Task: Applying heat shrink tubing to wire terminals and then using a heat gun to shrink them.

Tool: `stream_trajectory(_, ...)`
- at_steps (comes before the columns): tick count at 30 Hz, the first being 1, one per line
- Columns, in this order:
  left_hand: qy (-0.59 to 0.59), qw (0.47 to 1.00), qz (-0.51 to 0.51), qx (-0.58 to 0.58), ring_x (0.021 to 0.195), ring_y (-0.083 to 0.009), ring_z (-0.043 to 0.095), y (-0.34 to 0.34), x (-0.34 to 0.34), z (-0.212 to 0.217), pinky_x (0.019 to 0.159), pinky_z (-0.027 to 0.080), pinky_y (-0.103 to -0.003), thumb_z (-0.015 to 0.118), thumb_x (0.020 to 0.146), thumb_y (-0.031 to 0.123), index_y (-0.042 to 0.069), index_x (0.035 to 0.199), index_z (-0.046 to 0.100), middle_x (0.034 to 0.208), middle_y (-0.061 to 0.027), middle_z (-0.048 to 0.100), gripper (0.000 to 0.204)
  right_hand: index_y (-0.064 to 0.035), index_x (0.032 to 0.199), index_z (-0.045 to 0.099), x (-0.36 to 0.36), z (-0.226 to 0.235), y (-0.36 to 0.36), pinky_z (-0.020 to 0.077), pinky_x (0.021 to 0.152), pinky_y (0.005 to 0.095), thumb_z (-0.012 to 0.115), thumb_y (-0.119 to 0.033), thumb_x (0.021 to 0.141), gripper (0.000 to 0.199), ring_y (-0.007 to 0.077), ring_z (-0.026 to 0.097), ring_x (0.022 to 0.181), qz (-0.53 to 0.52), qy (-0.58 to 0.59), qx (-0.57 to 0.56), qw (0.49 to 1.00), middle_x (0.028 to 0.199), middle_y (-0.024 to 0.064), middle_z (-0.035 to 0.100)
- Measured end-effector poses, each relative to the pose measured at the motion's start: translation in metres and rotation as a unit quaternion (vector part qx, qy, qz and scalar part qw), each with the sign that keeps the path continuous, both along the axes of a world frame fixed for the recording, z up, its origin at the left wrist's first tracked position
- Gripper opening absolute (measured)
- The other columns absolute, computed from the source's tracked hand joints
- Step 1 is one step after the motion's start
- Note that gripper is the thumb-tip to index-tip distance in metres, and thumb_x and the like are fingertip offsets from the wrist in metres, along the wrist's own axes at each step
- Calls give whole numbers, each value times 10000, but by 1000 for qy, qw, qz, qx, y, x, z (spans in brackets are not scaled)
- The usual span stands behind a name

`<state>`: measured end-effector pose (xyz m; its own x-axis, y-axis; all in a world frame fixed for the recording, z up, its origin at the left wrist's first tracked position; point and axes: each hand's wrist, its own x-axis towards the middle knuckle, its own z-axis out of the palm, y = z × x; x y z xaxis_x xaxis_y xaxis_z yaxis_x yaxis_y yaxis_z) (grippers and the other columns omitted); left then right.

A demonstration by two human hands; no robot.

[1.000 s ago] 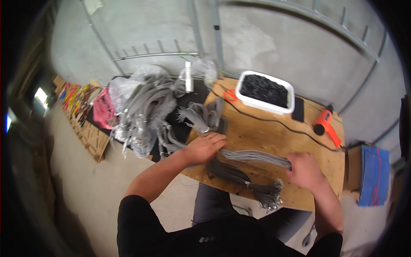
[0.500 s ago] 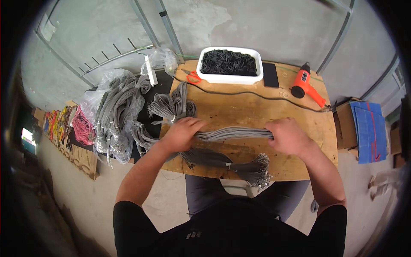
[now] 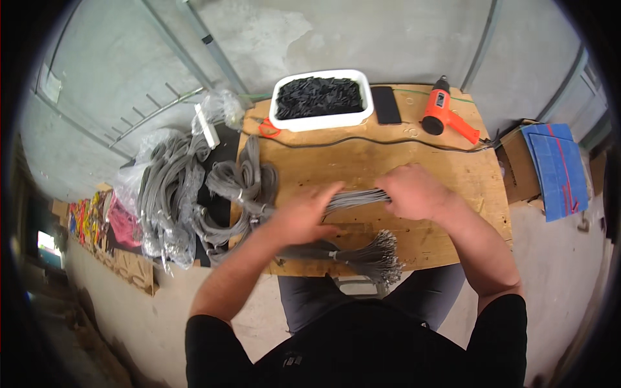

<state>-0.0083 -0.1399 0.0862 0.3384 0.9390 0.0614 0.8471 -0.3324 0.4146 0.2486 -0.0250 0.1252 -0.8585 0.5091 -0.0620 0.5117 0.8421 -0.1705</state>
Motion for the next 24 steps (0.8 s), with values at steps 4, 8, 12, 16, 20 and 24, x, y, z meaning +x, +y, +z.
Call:
stream_trajectory(4,-36,999,19,16,1000,-425,672,38,51,-12,839,534,-498,777,846,351,58,1222,585,1061,-188,709,514,-41,996,693,-7,2,11,549,820,493,717,-176,774,261,388,688,922,4,-26,-55,998,933,195,708)
stream_trajectory(8,-134,981,1,-141,722,-268,659,73,43,-44,665,513,-415,698,946,371,46,952,640,770,-80,661,329,-59,1145,624,10,-13,35,552,762,386,797,-194,810,400,262,691,829,-31,141,-324,935,927,109,700)
stream_trajectory(12,-441,812,58,-378,609,-70,449,79,31,-55,554,367,-257,630,1019,331,61,914,619,693,47,497,290,-44,1468,433,17,-79,46,529,903,297,816,-144,848,736,167,604,1105,-12,435,-461,773,1240,48,593)
stream_trajectory(16,-464,786,37,-408,621,-55,450,86,37,-60,552,364,-246,647,998,284,75,956,605,731,41,507,218,-62,1442,463,-18,-109,37,494,964,298,810,-52,835,699,141,591,1125,-54,579,-388,714,1308,62,531)
stream_trajectory(20,-325,865,37,-379,657,-64,494,101,68,-42,576,407,-245,638,984,238,94,945,595,779,27,559,155,-34,1218,646,-33,-109,44,491,863,280,735,-105,923,316,126,614,954,-105,609,-329,714,1079,35,637)
stream_trajectory(24,-316,878,-33,-358,642,-57,458,114,62,-56,549,371,-227,616,1014,262,105,961,580,754,39,508,170,15,916,701,-31,-114,58,485,786,279,660,-220,1000,253,115,598,853,-52,557,-399,726,887,57,659)
